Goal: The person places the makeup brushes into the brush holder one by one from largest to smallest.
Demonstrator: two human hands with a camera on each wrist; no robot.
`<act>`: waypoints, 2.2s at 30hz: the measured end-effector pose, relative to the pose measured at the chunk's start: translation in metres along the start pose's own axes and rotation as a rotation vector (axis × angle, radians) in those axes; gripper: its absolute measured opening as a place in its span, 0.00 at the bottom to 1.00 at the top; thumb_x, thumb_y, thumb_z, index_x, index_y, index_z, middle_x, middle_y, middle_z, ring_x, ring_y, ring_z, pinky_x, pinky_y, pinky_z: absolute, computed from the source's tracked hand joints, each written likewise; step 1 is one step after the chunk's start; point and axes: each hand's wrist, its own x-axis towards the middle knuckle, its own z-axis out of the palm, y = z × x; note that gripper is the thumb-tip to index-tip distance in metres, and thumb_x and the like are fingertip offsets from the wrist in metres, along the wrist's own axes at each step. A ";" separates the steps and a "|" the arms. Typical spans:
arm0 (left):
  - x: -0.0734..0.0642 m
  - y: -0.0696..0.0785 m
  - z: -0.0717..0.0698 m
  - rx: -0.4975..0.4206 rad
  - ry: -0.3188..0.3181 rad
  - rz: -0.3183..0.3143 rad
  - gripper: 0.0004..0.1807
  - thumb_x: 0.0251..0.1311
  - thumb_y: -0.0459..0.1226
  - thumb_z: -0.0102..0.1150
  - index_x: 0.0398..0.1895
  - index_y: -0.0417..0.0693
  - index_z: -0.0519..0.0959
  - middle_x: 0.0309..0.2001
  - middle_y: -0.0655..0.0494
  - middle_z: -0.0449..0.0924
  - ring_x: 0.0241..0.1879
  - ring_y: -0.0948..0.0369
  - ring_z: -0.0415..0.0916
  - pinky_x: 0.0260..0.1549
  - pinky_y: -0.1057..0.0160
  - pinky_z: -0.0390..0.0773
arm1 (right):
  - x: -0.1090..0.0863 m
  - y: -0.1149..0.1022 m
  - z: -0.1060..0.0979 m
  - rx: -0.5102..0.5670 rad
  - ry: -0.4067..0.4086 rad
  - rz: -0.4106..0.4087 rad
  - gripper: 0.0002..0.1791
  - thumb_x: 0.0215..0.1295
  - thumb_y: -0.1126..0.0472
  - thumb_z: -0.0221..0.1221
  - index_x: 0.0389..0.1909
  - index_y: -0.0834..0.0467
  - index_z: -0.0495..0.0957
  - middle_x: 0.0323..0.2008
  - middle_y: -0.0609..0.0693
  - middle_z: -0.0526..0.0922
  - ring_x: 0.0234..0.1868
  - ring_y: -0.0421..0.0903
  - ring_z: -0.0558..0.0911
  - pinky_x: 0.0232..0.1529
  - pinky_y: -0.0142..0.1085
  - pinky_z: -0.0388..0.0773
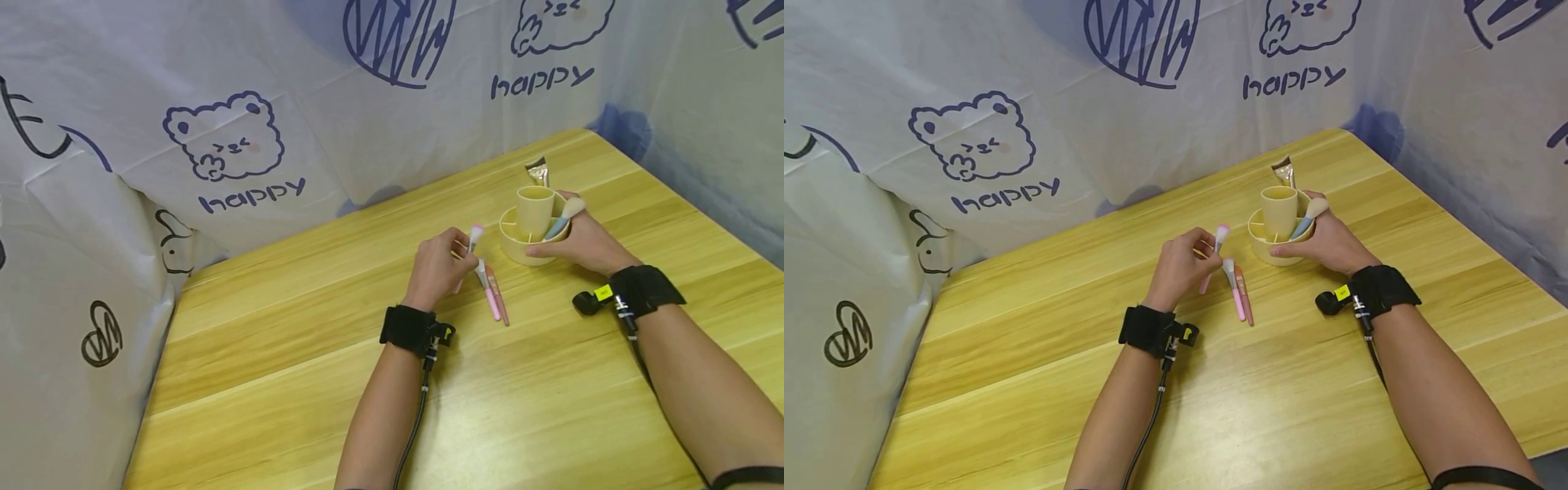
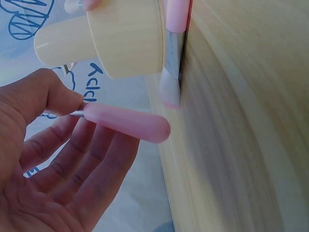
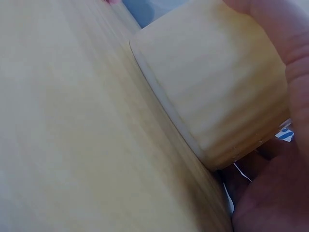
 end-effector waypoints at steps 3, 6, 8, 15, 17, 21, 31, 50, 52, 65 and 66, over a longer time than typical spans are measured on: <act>-0.001 0.000 0.000 0.008 0.000 0.000 0.13 0.64 0.36 0.64 0.51 0.46 0.81 0.40 0.52 0.89 0.30 0.63 0.85 0.27 0.74 0.74 | 0.000 0.000 0.001 0.014 -0.001 0.002 0.69 0.55 0.50 0.77 0.84 0.52 0.35 0.80 0.64 0.55 0.75 0.61 0.65 0.77 0.62 0.58; -0.001 0.000 0.001 0.008 0.001 0.001 0.13 0.64 0.36 0.64 0.51 0.46 0.81 0.40 0.52 0.89 0.29 0.64 0.84 0.26 0.74 0.73 | 0.000 -0.001 0.001 0.034 -0.007 -0.002 0.68 0.56 0.52 0.77 0.84 0.52 0.36 0.79 0.64 0.57 0.74 0.61 0.65 0.77 0.62 0.59; -0.001 0.000 0.001 0.004 0.002 0.001 0.13 0.64 0.36 0.64 0.51 0.46 0.81 0.40 0.52 0.89 0.28 0.64 0.83 0.25 0.74 0.73 | 0.000 0.000 0.001 0.045 -0.012 -0.008 0.67 0.57 0.53 0.77 0.84 0.52 0.36 0.79 0.64 0.58 0.74 0.61 0.66 0.77 0.61 0.59; -0.001 0.000 0.001 -0.007 0.001 -0.006 0.12 0.64 0.36 0.64 0.50 0.46 0.81 0.40 0.52 0.89 0.28 0.64 0.84 0.25 0.74 0.74 | 0.001 0.001 0.001 0.053 -0.021 -0.033 0.64 0.58 0.55 0.76 0.84 0.51 0.39 0.76 0.62 0.62 0.71 0.57 0.69 0.73 0.56 0.64; 0.000 0.000 0.001 -0.004 0.004 -0.005 0.12 0.64 0.36 0.64 0.50 0.46 0.81 0.40 0.52 0.89 0.29 0.64 0.84 0.25 0.74 0.74 | 0.001 0.002 0.001 0.044 -0.023 -0.043 0.62 0.58 0.55 0.76 0.83 0.51 0.41 0.75 0.60 0.64 0.69 0.54 0.69 0.72 0.53 0.65; 0.000 0.000 0.002 -0.001 0.011 0.002 0.12 0.64 0.36 0.64 0.49 0.46 0.82 0.40 0.53 0.89 0.29 0.64 0.84 0.26 0.74 0.74 | 0.002 0.003 0.001 0.034 -0.029 -0.059 0.60 0.59 0.56 0.75 0.83 0.50 0.45 0.72 0.59 0.66 0.67 0.51 0.70 0.70 0.52 0.66; 0.001 -0.001 0.002 -0.001 0.014 0.009 0.12 0.63 0.36 0.65 0.49 0.46 0.82 0.39 0.53 0.89 0.29 0.64 0.84 0.27 0.74 0.74 | 0.001 0.003 0.000 0.037 -0.037 -0.062 0.60 0.60 0.56 0.74 0.83 0.50 0.42 0.73 0.61 0.64 0.70 0.57 0.69 0.71 0.58 0.65; 0.002 0.000 0.002 0.000 0.010 0.008 0.12 0.63 0.36 0.65 0.49 0.46 0.82 0.39 0.53 0.89 0.27 0.65 0.83 0.27 0.73 0.75 | 0.001 0.002 0.001 0.039 -0.035 -0.044 0.59 0.59 0.53 0.75 0.83 0.46 0.45 0.73 0.58 0.65 0.70 0.54 0.69 0.73 0.56 0.64; 0.001 0.000 0.002 0.001 0.009 0.007 0.12 0.63 0.36 0.64 0.49 0.46 0.82 0.39 0.53 0.89 0.27 0.65 0.83 0.27 0.73 0.75 | 0.000 0.002 0.001 0.030 -0.035 -0.040 0.59 0.60 0.51 0.75 0.83 0.46 0.45 0.72 0.57 0.66 0.69 0.53 0.70 0.72 0.55 0.64; 0.001 -0.001 0.002 0.008 0.008 0.012 0.12 0.64 0.37 0.65 0.49 0.46 0.81 0.40 0.53 0.89 0.31 0.63 0.85 0.29 0.73 0.76 | 0.000 0.004 0.001 0.019 -0.053 -0.029 0.61 0.61 0.52 0.73 0.84 0.46 0.40 0.74 0.61 0.64 0.72 0.58 0.67 0.74 0.60 0.63; 0.001 -0.001 0.002 0.008 0.008 0.011 0.12 0.64 0.37 0.65 0.49 0.46 0.81 0.40 0.53 0.89 0.31 0.63 0.86 0.30 0.73 0.76 | 0.000 0.005 0.000 0.018 -0.054 -0.026 0.61 0.61 0.52 0.73 0.84 0.46 0.40 0.74 0.61 0.64 0.72 0.59 0.67 0.73 0.60 0.63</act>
